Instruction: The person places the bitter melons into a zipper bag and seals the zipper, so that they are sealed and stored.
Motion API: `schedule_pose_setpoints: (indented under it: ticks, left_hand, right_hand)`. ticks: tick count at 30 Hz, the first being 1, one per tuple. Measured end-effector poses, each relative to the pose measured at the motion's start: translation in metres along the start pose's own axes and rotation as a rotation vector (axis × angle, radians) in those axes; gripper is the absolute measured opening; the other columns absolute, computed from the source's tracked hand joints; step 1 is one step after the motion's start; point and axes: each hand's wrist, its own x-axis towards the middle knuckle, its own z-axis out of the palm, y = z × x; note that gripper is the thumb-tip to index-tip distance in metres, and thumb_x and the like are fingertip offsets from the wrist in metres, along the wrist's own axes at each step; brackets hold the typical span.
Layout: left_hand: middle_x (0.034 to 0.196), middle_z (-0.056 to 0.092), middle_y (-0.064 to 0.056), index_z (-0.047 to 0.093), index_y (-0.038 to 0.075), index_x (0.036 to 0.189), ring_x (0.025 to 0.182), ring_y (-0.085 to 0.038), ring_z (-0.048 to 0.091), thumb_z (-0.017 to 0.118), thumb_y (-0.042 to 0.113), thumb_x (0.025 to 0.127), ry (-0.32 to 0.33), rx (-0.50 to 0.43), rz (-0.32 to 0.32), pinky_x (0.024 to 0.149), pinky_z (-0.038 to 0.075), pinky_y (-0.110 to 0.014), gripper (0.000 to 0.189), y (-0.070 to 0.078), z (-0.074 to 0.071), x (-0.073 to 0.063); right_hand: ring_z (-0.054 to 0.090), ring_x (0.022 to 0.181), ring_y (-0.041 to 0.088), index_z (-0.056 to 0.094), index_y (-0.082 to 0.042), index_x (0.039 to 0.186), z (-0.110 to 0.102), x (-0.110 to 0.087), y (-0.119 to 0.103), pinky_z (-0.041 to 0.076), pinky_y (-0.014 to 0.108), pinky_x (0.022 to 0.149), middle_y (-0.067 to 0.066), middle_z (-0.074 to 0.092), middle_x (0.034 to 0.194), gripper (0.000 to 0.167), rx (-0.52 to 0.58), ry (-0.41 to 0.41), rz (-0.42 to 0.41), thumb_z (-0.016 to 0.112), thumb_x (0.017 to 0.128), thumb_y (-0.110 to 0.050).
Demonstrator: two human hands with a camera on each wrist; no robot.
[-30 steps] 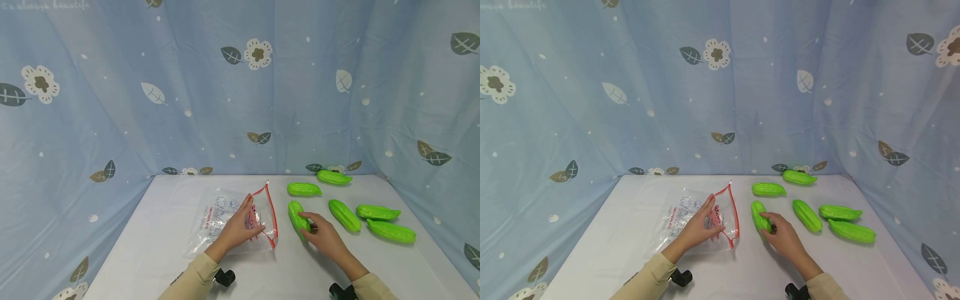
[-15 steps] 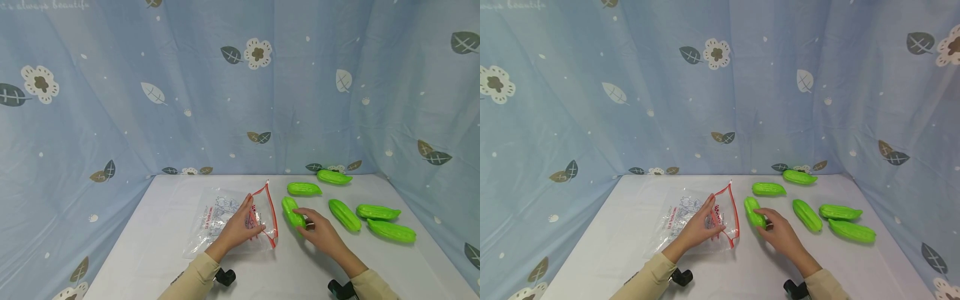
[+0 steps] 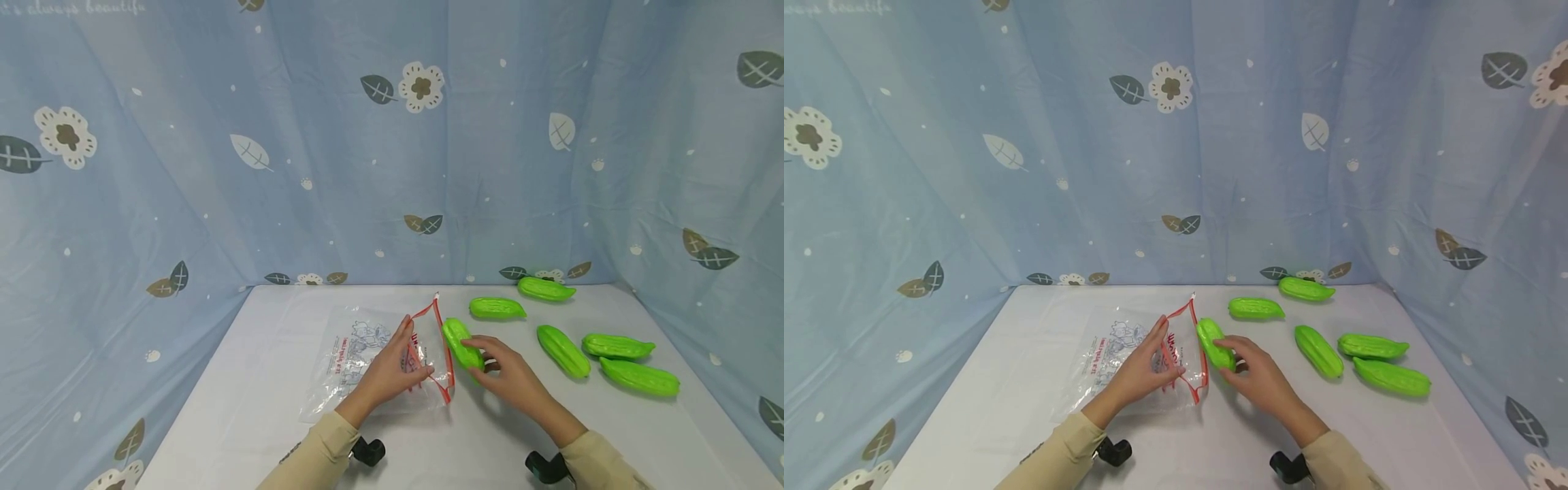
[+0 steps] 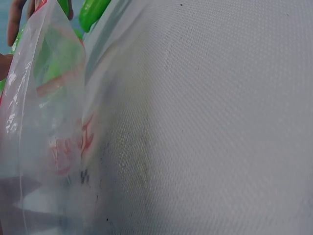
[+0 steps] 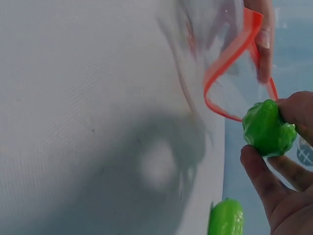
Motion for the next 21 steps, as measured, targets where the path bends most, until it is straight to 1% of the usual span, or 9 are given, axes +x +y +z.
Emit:
schedule_pose_setpoints:
  ticks: [4,9,14,21]
  left_hand:
    - [0.17,0.01,0.01,0.025,0.01,0.163,0.152,-0.026,0.026,0.075,0.049,0.089,0.012,-0.006,0.007,0.117,0.033,-0.053,0.097,0.0,0.001,0.001]
    - [0.17,0.01,0.009,0.026,0.008,0.162,0.151,-0.028,0.028,0.075,0.048,0.088,0.023,0.003,0.017,0.116,0.034,-0.053,0.097,0.0,0.002,0.002]
    - [0.169,0.01,0.01,0.026,0.012,0.163,0.15,-0.028,0.029,0.075,0.05,0.088,0.026,0.007,0.022,0.115,0.035,-0.052,0.097,0.001,0.001,0.0]
    - [0.169,0.008,0.013,0.023,0.016,0.163,0.15,-0.028,0.028,0.074,0.05,0.089,0.027,0.012,0.02,0.115,0.035,-0.052,0.096,0.001,0.002,0.001]
  right_hand:
    - [0.067,0.097,0.02,0.064,-0.016,0.135,0.004,0.003,-0.002,0.06,0.031,0.079,0.014,0.059,0.14,0.05,-0.015,-0.007,-0.019,0.079,0.088,-0.006]
    - [0.067,0.097,0.017,0.065,-0.018,0.134,0.006,0.005,-0.004,0.06,0.034,0.079,0.013,0.058,0.141,0.051,-0.019,-0.003,-0.058,0.08,0.087,-0.005]
    - [0.067,0.1,0.019,0.064,-0.018,0.136,0.009,0.008,-0.005,0.06,0.035,0.079,0.012,0.058,0.141,0.051,-0.019,-0.026,-0.086,0.077,0.089,-0.005]
    - [0.067,0.097,0.016,0.063,-0.019,0.137,0.013,0.011,-0.005,0.06,0.032,0.08,0.01,0.059,0.141,0.051,-0.032,-0.04,-0.058,0.078,0.09,-0.01]
